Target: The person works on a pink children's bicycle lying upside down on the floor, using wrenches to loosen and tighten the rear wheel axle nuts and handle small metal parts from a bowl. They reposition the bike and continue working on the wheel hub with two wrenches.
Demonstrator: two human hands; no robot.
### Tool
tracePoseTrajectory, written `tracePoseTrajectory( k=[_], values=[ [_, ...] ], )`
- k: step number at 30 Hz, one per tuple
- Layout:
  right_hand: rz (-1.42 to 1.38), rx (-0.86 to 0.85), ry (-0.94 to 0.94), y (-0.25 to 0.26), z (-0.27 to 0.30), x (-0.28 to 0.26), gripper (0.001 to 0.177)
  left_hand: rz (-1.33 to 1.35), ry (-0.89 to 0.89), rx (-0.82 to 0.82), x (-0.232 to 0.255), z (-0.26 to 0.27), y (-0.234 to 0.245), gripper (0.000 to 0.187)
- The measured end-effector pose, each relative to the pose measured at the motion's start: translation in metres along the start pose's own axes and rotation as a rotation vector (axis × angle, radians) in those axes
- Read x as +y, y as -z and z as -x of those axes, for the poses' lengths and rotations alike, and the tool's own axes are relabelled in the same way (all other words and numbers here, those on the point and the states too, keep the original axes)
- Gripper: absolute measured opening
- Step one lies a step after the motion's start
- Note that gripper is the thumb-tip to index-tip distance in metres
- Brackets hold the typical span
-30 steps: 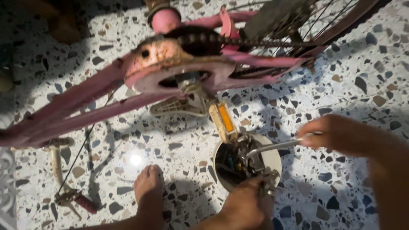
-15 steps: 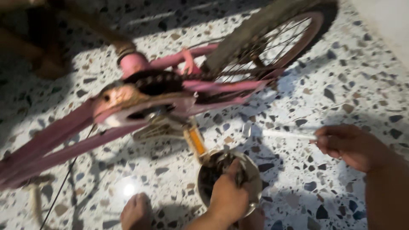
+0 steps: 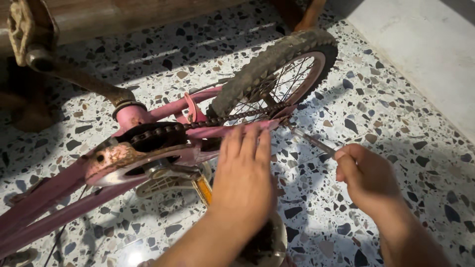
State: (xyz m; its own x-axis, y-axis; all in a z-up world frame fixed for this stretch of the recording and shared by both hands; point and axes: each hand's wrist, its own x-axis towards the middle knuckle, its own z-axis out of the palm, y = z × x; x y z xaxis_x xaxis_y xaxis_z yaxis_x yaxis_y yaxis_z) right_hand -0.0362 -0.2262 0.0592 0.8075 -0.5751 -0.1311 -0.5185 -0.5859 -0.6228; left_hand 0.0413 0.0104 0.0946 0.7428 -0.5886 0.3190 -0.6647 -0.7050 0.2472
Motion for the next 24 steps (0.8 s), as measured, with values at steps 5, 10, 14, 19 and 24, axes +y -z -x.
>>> tracePoseTrajectory(
  k=[5, 10, 14, 19, 24],
  values=[
    [-0.136, 0.041, 0.000, -0.006, 0.001, -0.006, 0.027, -0.336, -0.011, -0.114, -0.015, -0.029, -0.004, 0.059],
    [-0.248, 0.007, -0.097, -0.010, -0.010, -0.006, 0.029, -0.333, -0.005, -0.207, -0.024, -0.038, -0.014, 0.036],
    [-0.408, 0.070, 0.106, -0.007, -0.019, -0.012, 0.032, -0.350, -0.092, 0.014, -0.044, -0.037, -0.023, 0.044],
    [-0.738, 0.166, -0.006, 0.004, -0.038, -0.022, 0.028, -0.280, -0.156, 0.049, -0.059, -0.029, -0.034, 0.047],
    [-0.838, 0.081, -0.051, -0.007, -0.043, -0.026, 0.030, -0.288, -0.150, -0.027, -0.060, -0.028, -0.042, 0.038]
  ],
)
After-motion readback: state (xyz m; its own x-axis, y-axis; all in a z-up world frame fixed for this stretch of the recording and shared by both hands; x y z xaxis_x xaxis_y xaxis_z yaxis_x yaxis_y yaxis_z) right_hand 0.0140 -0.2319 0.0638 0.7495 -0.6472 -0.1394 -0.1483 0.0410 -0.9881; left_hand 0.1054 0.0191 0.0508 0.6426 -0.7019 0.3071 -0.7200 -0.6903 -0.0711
